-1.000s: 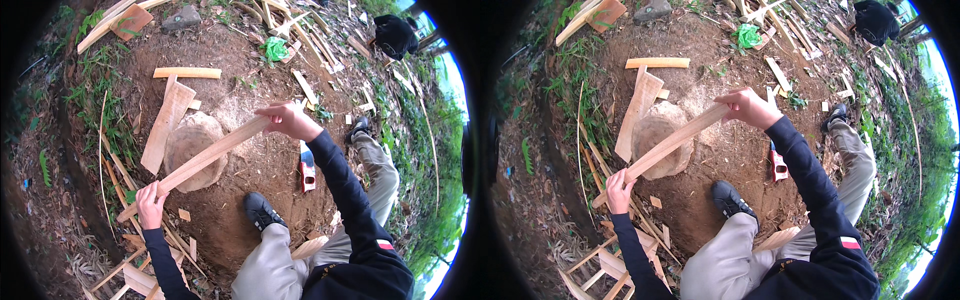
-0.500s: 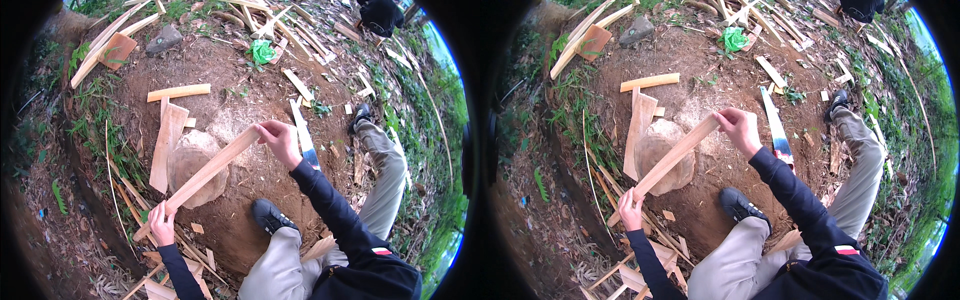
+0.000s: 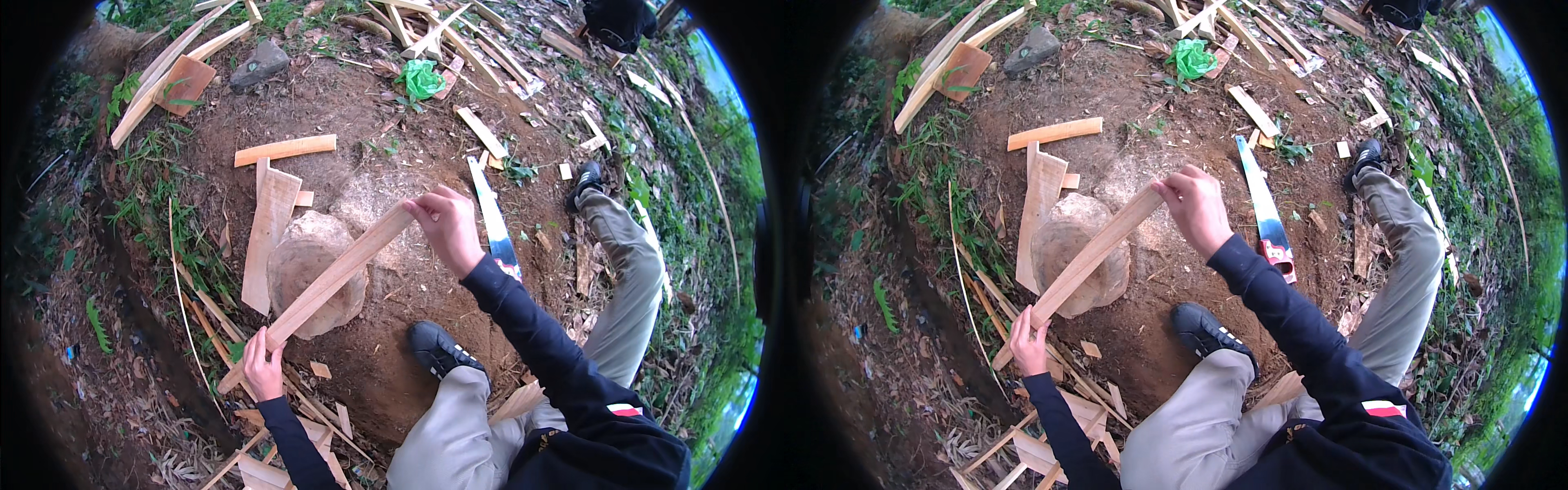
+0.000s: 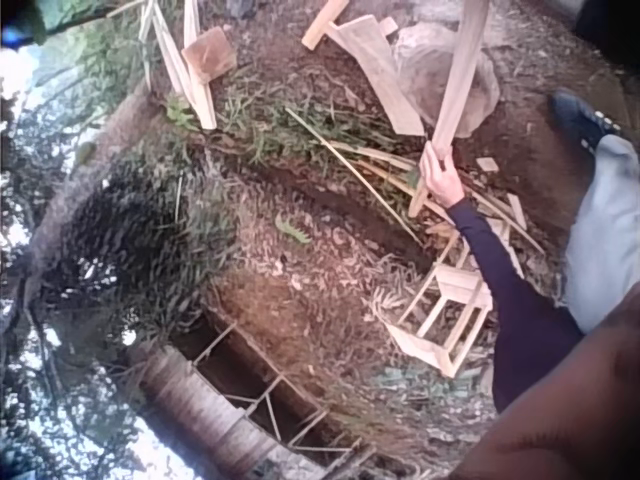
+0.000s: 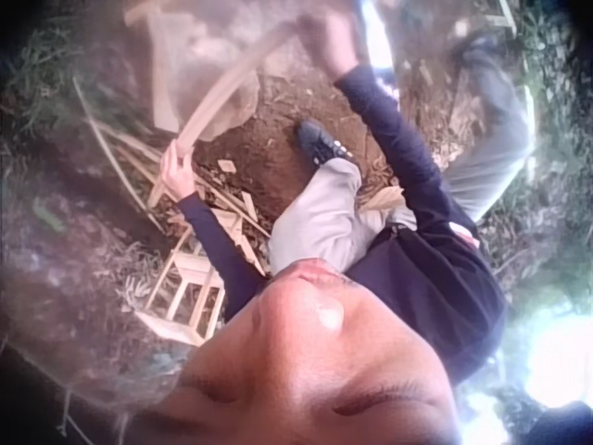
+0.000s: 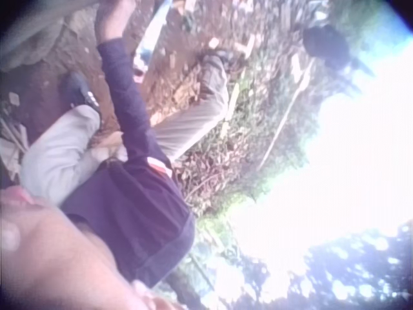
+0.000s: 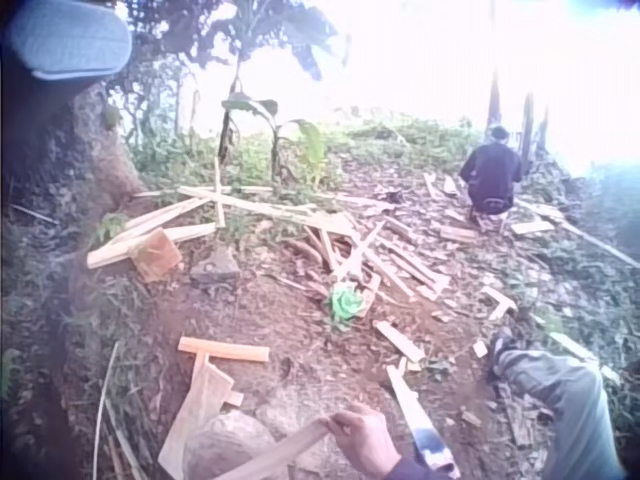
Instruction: The person uses a red hand saw to cut a long wooden plank resting on a tree stump. They hold the wood steady with their left hand while sawing with their right hand, creating smaller pieces of wood.
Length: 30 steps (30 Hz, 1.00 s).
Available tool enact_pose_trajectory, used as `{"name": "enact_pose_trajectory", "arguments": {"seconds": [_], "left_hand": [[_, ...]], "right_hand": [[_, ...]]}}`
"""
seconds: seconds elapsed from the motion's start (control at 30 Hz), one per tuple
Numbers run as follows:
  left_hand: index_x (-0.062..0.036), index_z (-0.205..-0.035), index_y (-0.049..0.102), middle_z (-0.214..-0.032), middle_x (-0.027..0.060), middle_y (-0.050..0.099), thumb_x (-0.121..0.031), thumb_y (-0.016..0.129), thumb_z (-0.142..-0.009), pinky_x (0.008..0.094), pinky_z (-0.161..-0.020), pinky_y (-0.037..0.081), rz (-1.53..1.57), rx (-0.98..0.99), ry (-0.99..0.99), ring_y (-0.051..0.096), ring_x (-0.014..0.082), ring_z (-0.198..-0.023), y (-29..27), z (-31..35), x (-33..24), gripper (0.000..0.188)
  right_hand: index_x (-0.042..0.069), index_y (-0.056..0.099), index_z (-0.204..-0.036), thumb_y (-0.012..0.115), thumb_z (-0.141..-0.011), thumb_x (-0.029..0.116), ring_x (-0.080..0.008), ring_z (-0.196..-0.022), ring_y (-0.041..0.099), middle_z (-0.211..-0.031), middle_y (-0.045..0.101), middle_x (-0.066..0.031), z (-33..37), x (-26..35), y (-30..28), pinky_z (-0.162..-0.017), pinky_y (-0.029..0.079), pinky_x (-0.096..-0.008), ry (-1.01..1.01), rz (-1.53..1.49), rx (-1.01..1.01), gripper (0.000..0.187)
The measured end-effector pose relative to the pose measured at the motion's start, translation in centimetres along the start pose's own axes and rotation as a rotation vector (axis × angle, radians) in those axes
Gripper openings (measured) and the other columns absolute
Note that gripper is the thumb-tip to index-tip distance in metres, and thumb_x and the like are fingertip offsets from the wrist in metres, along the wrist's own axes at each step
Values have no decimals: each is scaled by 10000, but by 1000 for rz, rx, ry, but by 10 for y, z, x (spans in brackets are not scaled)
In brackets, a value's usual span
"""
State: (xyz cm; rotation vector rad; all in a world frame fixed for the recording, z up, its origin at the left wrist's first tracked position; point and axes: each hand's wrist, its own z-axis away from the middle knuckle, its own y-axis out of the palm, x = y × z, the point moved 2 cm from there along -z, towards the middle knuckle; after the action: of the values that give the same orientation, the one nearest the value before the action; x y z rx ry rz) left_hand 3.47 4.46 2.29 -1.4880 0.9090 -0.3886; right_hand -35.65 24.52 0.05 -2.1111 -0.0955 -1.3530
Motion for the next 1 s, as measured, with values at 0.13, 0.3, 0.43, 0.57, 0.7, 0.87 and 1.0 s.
{"name": "enact_pose_trajectory", "arguments": {"seconds": [0.13, 0.3, 0.43, 0.57, 0.7, 0.87, 1.0], "left_hand": [[-31, -1235, 667, -1187, 142, 658, -76, 841, -710, 420, -961, 494, -93, -46, 111, 601, 321, -1135, -3, -2, -9, 555], [-88, -1231, 685, -1082, 98, 601, -90, 852, -687, 428, -897, 489, -153, -23, 0, 574, 310, -1032, -6, -1, -16, 568], [-80, -1193, 709, -1030, 107, 604, -100, 861, -680, 417, -863, 499, -7, -89, -19, 600, 300, -972, 1, 4, 1, 536], [-73, -1148, 741, -1024, 80, 632, -156, 914, -608, 380, -847, 529, 113, -144, -66, 624, 261, -971, -6, -2, 11, 573], [-63, -1138, 739, -1040, 70, 633, -245, 912, -649, 382, -862, 523, 264, -64, -136, 615, 254, -978, -6, 5, 28, 550], [-31, -1143, 706, -1063, 89, 610, -264, 858, -744, 406, -890, 504, 181, -30, -76, 595, 283, -1011, -8, 4, 22, 486], [-37, -1166, 697, -1084, 90, 603, -238, 850, -751, 408, -887, 507, 115, -64, -46, 585, 284, -1019, -4, 8, 19, 486]], "right_hand": [[-24, 594, -750, 674, -910, 125, -352, -792, 577, -789, 540, -162, 7, 12, 6, -716, 480, -462, 10, 107, -3, 233], [-25, 602, -757, 676, -902, 117, -363, -794, 582, -793, 535, -173, 5, 14, 9, -730, 487, -466, 20, 145, -34, 216], [-1, 657, -821, 667, -904, 94, -365, -760, 595, -789, 569, -168, 4, 19, 10, -682, 485, -471, -56, 221, 5, 127], [-19, 683, -808, 727, -904, 160, -309, -648, 542, -732, 566, -148, 3, 13, 9, -615, 435, -429, -5, 210, -9, 208], [-14, 693, -817, 734, -911, 178, -254, -620, 581, -759, 623, -121, 4, 12, 12, -567, 461, -375, -60, 237, 8, 218], [-8, 699, -838, 732, -913, 180, -243, -617, 599, -762, 630, -116, 2, 11, 8, -577, 472, -368, -83, 271, 27, 205], [3, 700, -846, 734, -922, 207, -206, -599, 593, -720, 630, -101, -1, 8, 7, -571, 466, -337, -92, 259, 33, 220]]}}
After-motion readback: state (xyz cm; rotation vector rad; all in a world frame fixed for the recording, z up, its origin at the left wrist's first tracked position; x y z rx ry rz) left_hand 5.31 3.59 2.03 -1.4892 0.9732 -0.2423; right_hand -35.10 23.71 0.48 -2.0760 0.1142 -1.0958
